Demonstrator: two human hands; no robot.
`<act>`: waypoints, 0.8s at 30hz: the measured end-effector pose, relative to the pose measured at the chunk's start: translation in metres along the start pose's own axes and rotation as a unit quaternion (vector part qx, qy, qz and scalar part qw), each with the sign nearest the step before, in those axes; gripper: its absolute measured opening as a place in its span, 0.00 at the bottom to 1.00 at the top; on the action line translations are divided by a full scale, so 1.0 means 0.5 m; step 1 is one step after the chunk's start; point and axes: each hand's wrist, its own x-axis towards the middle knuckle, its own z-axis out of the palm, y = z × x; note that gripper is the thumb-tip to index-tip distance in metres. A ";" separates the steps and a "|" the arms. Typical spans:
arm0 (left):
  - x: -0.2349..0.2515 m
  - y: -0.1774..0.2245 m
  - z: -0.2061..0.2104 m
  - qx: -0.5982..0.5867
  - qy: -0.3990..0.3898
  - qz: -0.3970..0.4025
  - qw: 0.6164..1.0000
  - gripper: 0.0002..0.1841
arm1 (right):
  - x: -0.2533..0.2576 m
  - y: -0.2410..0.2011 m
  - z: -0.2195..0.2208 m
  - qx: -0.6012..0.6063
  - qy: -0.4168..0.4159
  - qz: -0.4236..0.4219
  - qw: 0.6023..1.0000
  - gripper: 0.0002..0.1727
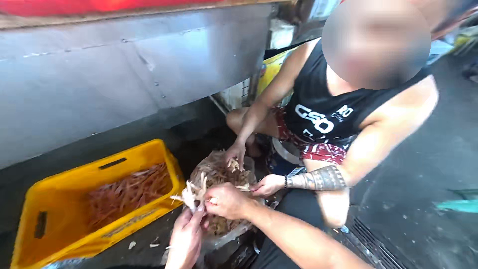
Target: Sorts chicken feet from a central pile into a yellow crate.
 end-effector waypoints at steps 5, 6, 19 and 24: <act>-0.010 -0.007 -0.020 0.019 -0.014 -0.005 1.000 0.09 | -0.004 -0.021 0.021 -0.033 -0.004 0.020 0.999 0.09; -0.010 -0.009 -0.026 0.015 -0.018 -0.007 1.000 0.09 | -0.003 -0.023 0.023 -0.036 -0.005 0.019 0.999 0.09; -0.027 -0.025 -0.011 -0.061 0.050 -0.054 0.995 0.10 | -0.007 -0.036 0.025 0.053 0.041 0.037 0.997 0.07; -0.011 -0.032 -0.037 -0.171 0.053 -0.096 0.979 0.09 | 0.004 -0.034 -0.006 0.195 0.068 0.065 0.976 0.06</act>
